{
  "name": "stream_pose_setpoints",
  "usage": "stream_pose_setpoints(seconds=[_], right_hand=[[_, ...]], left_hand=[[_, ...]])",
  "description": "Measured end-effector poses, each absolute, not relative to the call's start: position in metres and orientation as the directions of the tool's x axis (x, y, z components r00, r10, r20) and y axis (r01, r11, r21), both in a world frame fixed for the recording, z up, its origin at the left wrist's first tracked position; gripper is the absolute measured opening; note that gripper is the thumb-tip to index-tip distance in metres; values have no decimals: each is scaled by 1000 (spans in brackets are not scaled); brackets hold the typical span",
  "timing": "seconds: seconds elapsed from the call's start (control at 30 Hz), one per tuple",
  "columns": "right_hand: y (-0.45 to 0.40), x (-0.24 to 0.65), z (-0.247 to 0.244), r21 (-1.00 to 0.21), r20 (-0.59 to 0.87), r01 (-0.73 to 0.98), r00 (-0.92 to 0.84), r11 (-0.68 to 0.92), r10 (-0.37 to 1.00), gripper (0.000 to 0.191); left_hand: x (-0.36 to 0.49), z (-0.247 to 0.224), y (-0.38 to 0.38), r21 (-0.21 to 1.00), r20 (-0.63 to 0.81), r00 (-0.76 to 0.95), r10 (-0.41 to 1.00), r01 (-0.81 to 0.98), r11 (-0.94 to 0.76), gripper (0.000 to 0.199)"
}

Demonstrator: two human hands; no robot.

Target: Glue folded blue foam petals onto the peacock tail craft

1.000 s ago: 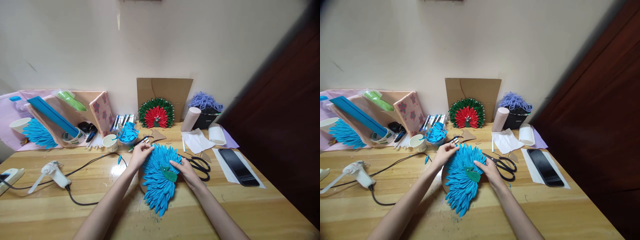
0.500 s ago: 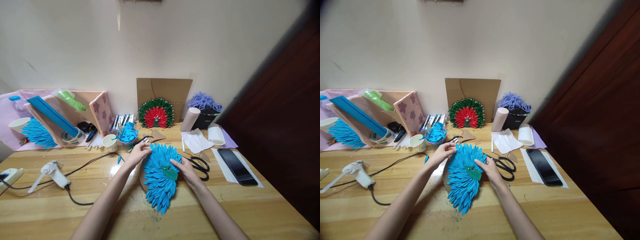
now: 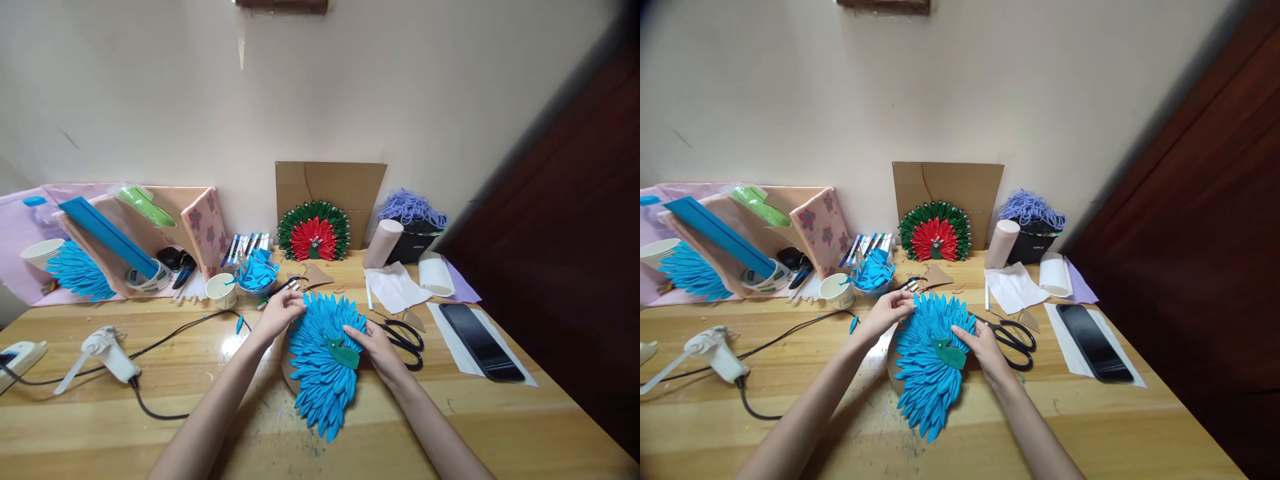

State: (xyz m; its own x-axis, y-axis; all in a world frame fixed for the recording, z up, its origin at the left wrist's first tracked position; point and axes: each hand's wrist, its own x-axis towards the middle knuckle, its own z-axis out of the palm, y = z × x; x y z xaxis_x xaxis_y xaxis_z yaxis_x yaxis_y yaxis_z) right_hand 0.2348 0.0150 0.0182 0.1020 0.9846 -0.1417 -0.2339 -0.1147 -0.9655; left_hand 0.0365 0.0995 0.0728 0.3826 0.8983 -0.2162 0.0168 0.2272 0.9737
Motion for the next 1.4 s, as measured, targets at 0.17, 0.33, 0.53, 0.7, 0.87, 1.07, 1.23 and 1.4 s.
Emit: stream_pose_setpoints(seconds=[0.17,0.33,0.53,0.7,0.87,1.07,1.23,1.4], right_hand=[[15,236,16,-965,-143,-236,99,-116,985,33],[15,235,16,-964,-144,-239,90,-119,985,34],[15,235,15,-961,-137,-249,65,-117,988,34],[14,234,17,-954,-166,-253,-11,-164,986,34],[10,238,26,-955,-238,-147,-146,-259,960,31],[11,267,36,-937,-267,-244,44,-249,963,35],[8,294,29,-903,-287,-401,302,-152,909,33],[2,292,31,-897,-343,-351,166,-270,925,33]], left_hand=[[37,73,100,974,-211,394,894,6,227,27],[37,71,101,978,-199,401,894,22,208,28],[35,70,101,981,-189,414,890,45,188,30],[33,70,101,977,-206,394,896,38,209,33],[33,66,102,971,-236,427,873,134,197,29],[19,44,118,875,-119,226,967,483,-5,21],[7,31,124,627,-31,215,976,764,-149,19],[8,35,119,499,-72,224,972,852,-160,25]])
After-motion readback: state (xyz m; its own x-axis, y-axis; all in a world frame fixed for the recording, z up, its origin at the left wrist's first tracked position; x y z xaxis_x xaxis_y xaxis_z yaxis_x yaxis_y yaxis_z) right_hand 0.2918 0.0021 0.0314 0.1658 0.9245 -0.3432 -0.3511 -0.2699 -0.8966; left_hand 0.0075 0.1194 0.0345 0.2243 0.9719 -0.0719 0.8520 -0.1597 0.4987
